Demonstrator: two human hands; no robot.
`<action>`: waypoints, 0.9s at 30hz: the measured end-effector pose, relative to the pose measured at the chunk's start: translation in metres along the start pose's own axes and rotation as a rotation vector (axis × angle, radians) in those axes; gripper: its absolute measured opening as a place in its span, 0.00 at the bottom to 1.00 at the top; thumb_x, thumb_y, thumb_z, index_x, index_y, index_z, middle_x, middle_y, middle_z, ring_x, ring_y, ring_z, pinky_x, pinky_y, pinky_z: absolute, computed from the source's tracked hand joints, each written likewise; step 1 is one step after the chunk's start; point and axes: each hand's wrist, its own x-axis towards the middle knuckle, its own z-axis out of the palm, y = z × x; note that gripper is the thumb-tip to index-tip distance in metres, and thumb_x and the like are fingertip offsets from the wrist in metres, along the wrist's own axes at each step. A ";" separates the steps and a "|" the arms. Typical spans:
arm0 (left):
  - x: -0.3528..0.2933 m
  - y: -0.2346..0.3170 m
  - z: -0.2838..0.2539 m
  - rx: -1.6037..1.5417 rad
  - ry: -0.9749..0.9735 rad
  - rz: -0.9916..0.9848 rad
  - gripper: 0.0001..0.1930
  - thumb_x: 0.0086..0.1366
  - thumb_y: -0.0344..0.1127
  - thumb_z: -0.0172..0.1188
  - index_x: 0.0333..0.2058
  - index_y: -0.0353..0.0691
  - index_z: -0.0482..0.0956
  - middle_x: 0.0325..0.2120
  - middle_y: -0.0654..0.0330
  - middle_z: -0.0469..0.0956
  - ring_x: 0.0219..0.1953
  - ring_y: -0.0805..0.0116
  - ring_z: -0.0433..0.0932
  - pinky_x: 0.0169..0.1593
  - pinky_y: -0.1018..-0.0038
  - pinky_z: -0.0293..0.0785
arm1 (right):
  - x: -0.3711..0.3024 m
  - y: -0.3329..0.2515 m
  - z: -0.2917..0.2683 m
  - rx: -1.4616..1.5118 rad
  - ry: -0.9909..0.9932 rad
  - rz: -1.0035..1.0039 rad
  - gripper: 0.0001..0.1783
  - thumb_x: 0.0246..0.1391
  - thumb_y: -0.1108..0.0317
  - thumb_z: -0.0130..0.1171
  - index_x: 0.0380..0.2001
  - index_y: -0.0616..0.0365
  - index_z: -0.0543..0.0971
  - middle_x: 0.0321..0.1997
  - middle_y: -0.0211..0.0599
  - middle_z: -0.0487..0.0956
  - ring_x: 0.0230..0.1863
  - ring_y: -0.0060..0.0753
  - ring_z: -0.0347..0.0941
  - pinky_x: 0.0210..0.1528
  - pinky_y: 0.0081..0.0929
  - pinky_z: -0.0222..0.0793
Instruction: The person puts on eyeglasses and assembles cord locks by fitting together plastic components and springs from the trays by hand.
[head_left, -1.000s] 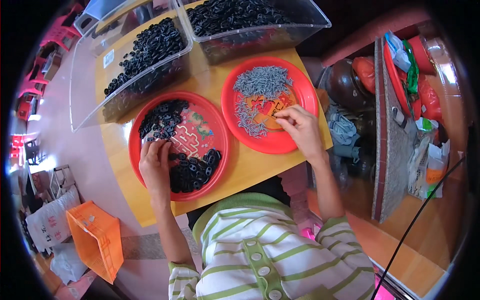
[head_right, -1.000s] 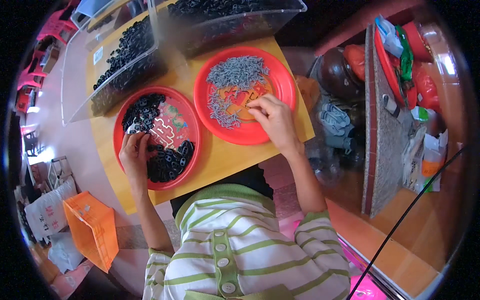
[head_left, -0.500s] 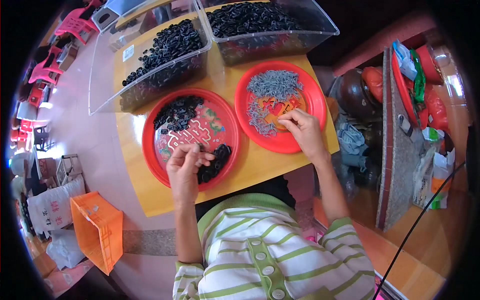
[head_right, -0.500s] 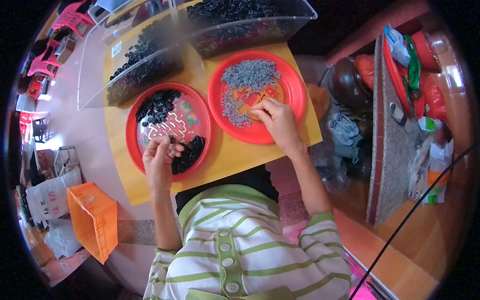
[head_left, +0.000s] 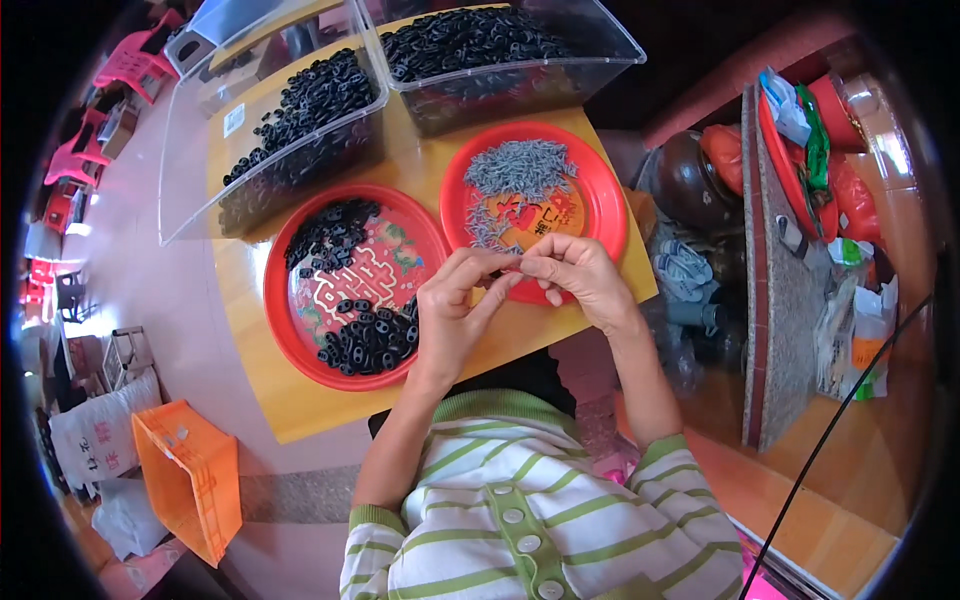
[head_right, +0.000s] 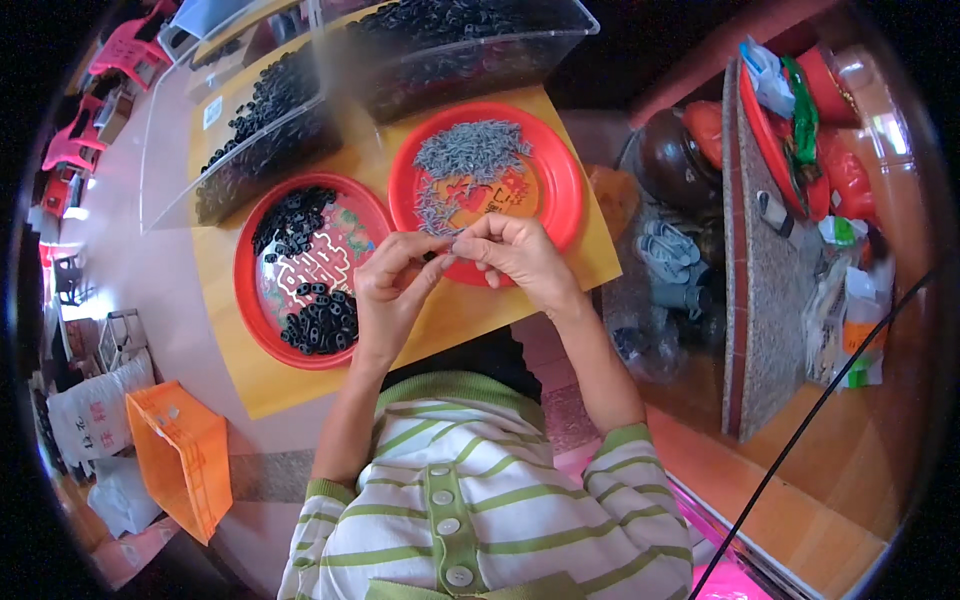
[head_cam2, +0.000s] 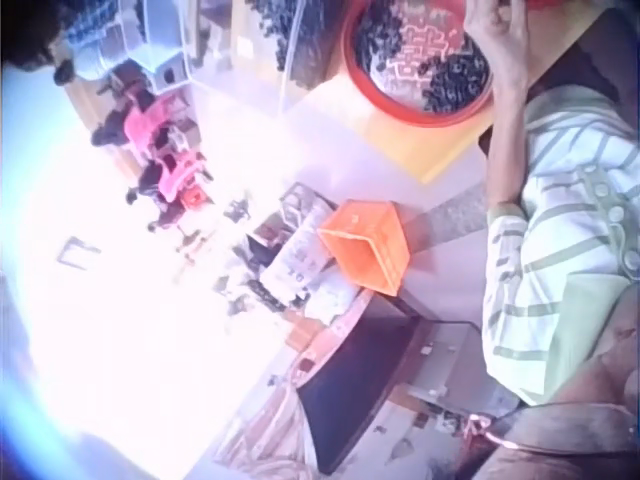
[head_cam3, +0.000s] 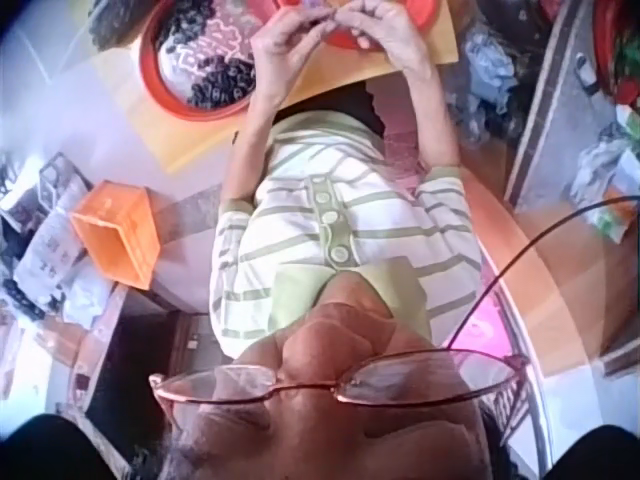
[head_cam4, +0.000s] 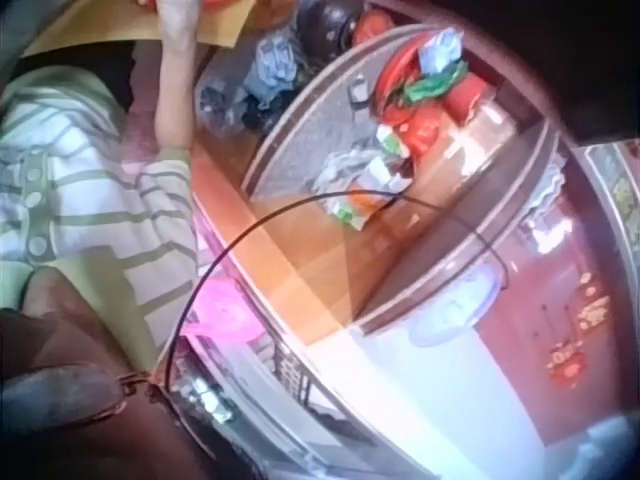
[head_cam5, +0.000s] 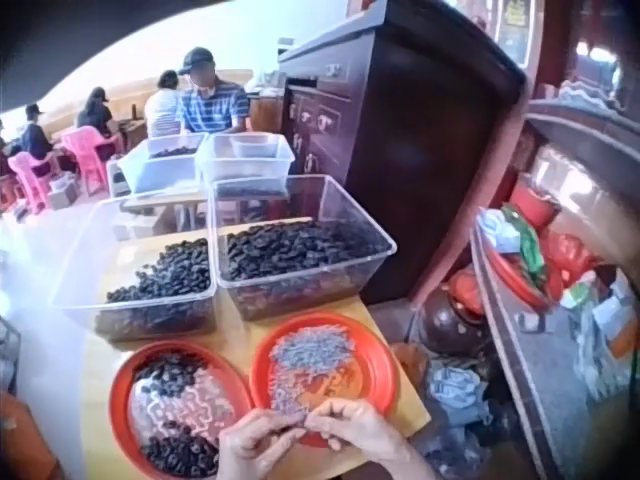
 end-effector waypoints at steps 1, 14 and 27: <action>0.000 0.001 0.001 0.018 0.013 0.001 0.07 0.56 0.21 0.62 0.35 0.32 0.78 0.31 0.60 0.77 0.29 0.76 0.75 0.33 0.81 0.73 | -0.001 0.000 0.001 0.012 -0.006 0.001 0.07 0.54 0.68 0.60 0.31 0.61 0.78 0.25 0.25 0.75 0.22 0.11 0.66 0.21 0.10 0.62; -0.001 -0.006 0.004 0.179 -0.045 -0.113 0.06 0.56 0.24 0.63 0.31 0.31 0.76 0.26 0.57 0.75 0.27 0.69 0.77 0.32 0.78 0.73 | -0.010 0.005 0.020 -0.281 0.140 -0.286 0.06 0.59 0.70 0.54 0.35 0.62 0.74 0.31 0.26 0.74 0.25 0.12 0.65 0.28 0.11 0.63; 0.000 -0.014 0.003 -0.521 0.018 -0.375 0.10 0.62 0.23 0.57 0.43 0.30 0.74 0.34 0.58 0.78 0.35 0.75 0.78 0.42 0.80 0.75 | -0.007 0.005 0.023 -0.248 0.247 -0.281 0.06 0.58 0.69 0.55 0.35 0.60 0.74 0.30 0.25 0.74 0.25 0.12 0.65 0.27 0.12 0.63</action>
